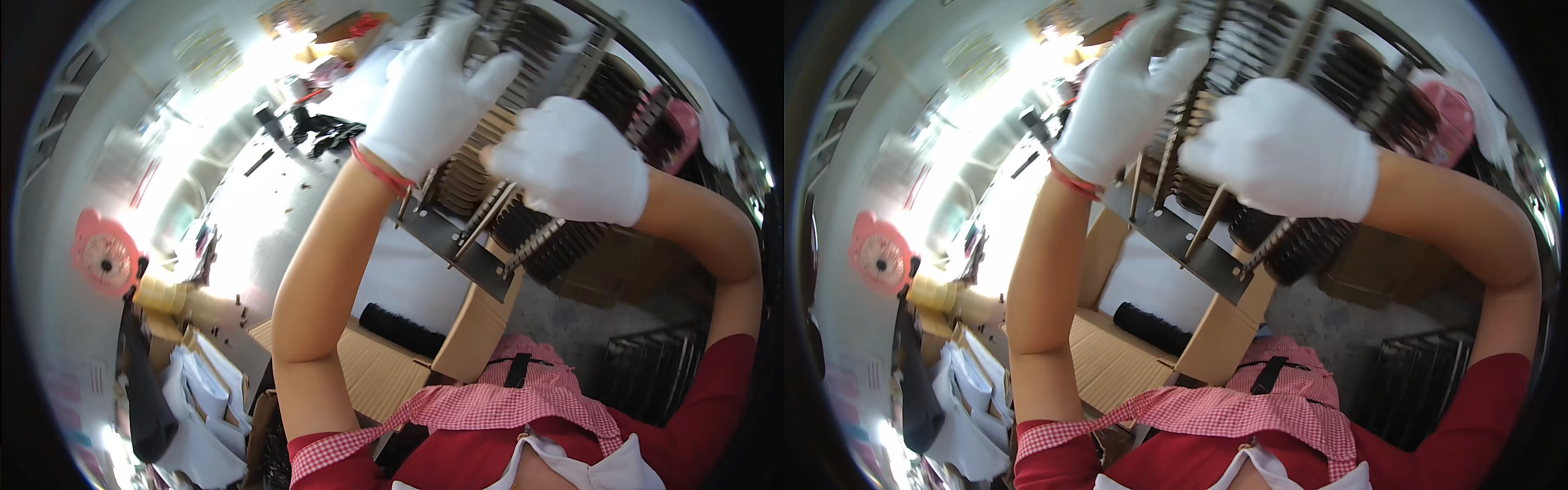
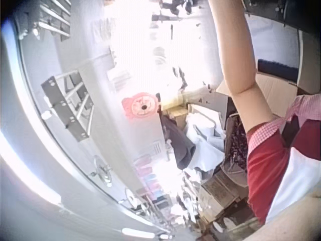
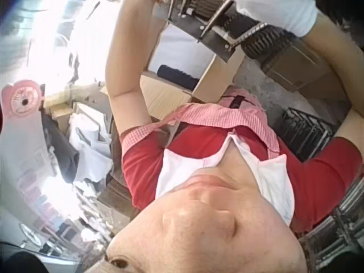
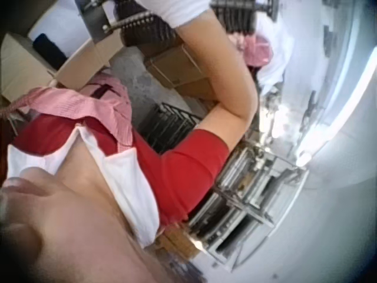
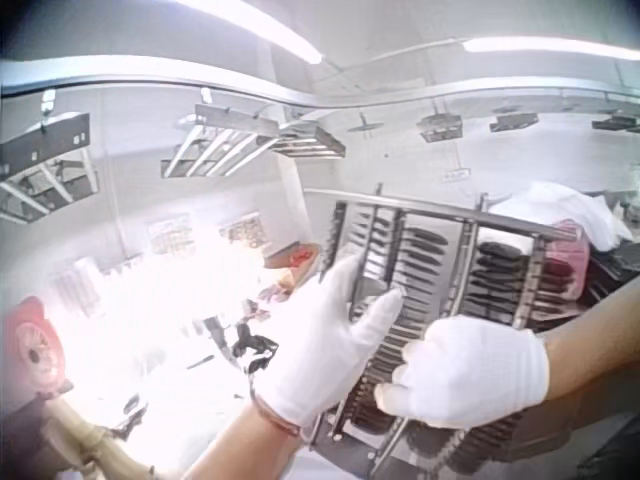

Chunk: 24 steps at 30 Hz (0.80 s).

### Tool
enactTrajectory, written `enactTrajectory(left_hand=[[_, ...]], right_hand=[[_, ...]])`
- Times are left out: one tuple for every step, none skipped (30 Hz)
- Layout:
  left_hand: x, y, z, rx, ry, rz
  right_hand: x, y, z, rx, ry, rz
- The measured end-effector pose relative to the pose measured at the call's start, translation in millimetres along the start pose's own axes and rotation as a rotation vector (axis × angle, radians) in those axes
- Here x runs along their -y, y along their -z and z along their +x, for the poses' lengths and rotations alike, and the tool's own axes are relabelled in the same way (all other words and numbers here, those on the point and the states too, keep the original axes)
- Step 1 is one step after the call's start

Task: The person repeatedly picks up black hairbrush heads from a metal rack and places them into a cardboard box lined with white paper. The person handles the brushes one at a time, arranging them in rows inside the box.

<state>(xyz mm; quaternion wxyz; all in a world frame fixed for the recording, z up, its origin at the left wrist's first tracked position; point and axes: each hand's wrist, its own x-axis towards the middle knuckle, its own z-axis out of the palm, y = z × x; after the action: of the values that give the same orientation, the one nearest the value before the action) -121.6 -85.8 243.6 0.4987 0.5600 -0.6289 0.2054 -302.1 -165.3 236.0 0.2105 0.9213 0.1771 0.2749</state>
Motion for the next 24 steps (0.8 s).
enactTrajectory(left_hand=[[-2.6,16.2,18.6,0.044,0.282,-0.173],[11.5,39.8,23.4,0.048,0.437,-0.486],[26.1,64.5,28.0,-0.016,0.613,-0.848],[36.4,96.8,31.6,-0.136,0.784,-1.123],[37.5,115.7,24.4,-0.198,0.768,-1.082],[36.2,124.2,19.2,-0.361,0.841,-0.930],[44.7,137.5,10.5,-0.396,0.805,-0.850],[55.9,153.1,-4.7,-0.390,0.703,-0.806],[61.1,146.7,-8.4,-0.613,0.782,-0.718],[74.7,154.9,-18.2,-0.583,0.751,-0.692],[88.2,157.5,-31.8,-0.652,0.689,-0.480],[101.3,164.5,-44.3,-0.703,0.718,-0.512],[113.7,170.0,-54.1,-0.756,0.740,-0.557],[122.0,171.7,-64.1,-0.845,0.782,-0.535],[128.7,170.3,-70.8,-0.935,0.810,-0.523],[134.7,169.2,-77.2,-0.950,0.835,-0.513],[144.3,174.4,-88.1,-0.978,0.873,-0.453],[150.6,177.1,-97.8,-1.023,0.895,-0.462],[155.1,181.0,-104.5,-1.066,0.916,-0.473],[159.8,187.4,-108.3,-1.076,0.939,-0.435],[161.4,189.4,-104.6,-1.084,0.961,-0.407],[162.8,187.4,-99.6,-1.174,1.039,-0.405],[164.0,193.8,-105.7,-1.167,1.022,-0.486],[158.3,193.1,-105.3,-1.163,0.975,-0.448]], right_hand=[[-6.3,-13.2,20.0,0.101,0.095,-0.044],[-11.6,-27.0,40.4,0.070,0.197,-0.047],[-17.2,-47.6,58.4,0.034,0.298,-0.051],[-19.6,-68.8,76.2,-0.142,0.328,-0.018],[-25.4,-90.0,93.8,-0.305,0.349,0.019],[-33.2,-106.6,109.6,-0.496,0.327,0.023],[-43.7,-121.8,118.1,-0.435,0.234,0.211],[-41.5,-143.0,129.7,-0.565,0.068,0.444],[-41.4,-170.7,139.5,-0.660,-0.118,0.665],[-43.4,-184.7,157.3,-0.517,-0.264,1.075],[-45.6,-196.9,184.7,-0.258,-0.327,1.663],[-48.6,-209.0,213.6,-0.205,-0.245,2.065],[-50.9,-217.0,236.3,-0.129,-0.152,2.452],[-49.0,-215.3,252.2,-0.090,-0.279,2.565],[-50.8,-210.3,265.5,-0.044,-0.414,2.658],[-47.3,-220.1,279.8,-0.030,-0.523,2.651],[-45.6,-235.3,287.2,0.085,-0.493,2.646],[-42.5,-240.9,294.2,0.169,-0.564,2.578],[-40.1,-245.7,301.4,0.247,-0.631,2.503],[-39.2,-251.2,308.8,0.266,-0.633,2.427],[-38.4,-255.4,313.7,0.214,-0.576,2.457],[-36.6,-258.3,319.5,0.195,-0.662,2.458],[-33.1,-250.2,325.0,0.182,-0.738,2.462],[-38.4,-249.1,329.0,0.221,-0.695,2.468]])
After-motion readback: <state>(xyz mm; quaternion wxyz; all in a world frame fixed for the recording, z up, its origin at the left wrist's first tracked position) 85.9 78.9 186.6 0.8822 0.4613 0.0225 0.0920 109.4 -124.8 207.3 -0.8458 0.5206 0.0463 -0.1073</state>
